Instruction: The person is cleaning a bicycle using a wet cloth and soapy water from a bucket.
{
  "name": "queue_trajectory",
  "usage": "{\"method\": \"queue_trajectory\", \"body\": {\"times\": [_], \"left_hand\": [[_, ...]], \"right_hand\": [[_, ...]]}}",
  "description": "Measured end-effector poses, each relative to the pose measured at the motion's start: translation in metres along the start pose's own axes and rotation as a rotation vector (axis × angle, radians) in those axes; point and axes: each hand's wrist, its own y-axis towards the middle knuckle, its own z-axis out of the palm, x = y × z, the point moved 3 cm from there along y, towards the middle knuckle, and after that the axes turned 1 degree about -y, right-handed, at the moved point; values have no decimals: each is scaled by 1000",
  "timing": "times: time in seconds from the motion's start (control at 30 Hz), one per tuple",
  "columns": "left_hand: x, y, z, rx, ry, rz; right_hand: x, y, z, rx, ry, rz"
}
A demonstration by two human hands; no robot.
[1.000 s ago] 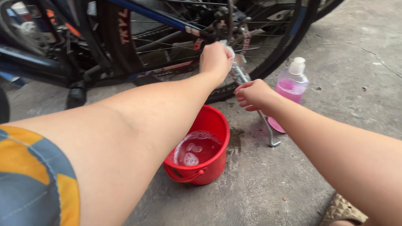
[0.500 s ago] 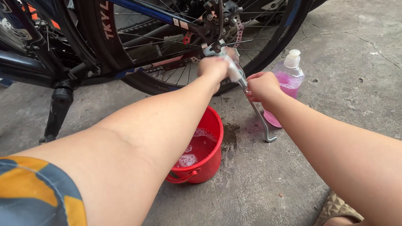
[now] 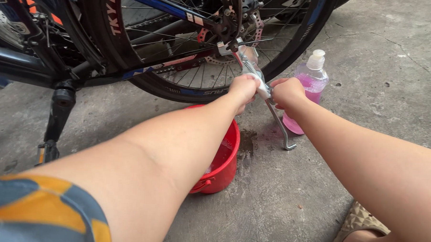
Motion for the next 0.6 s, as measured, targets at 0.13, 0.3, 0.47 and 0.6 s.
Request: {"method": "queue_trajectory", "body": {"times": [0.13, 0.3, 0.47, 0.6], "left_hand": [[0, 7, -3, 11, 17, -48], [-10, 34, -28, -159, -555, 20], [-23, 9, -24, -75, -427, -92], [-27, -15, -25, -3, -128, -172]], "right_hand": [[2, -4, 0, -13, 10, 38], [1, -7, -2, 0, 15, 47], [1, -4, -3, 3, 17, 38], [4, -6, -3, 6, 25, 46]]}}
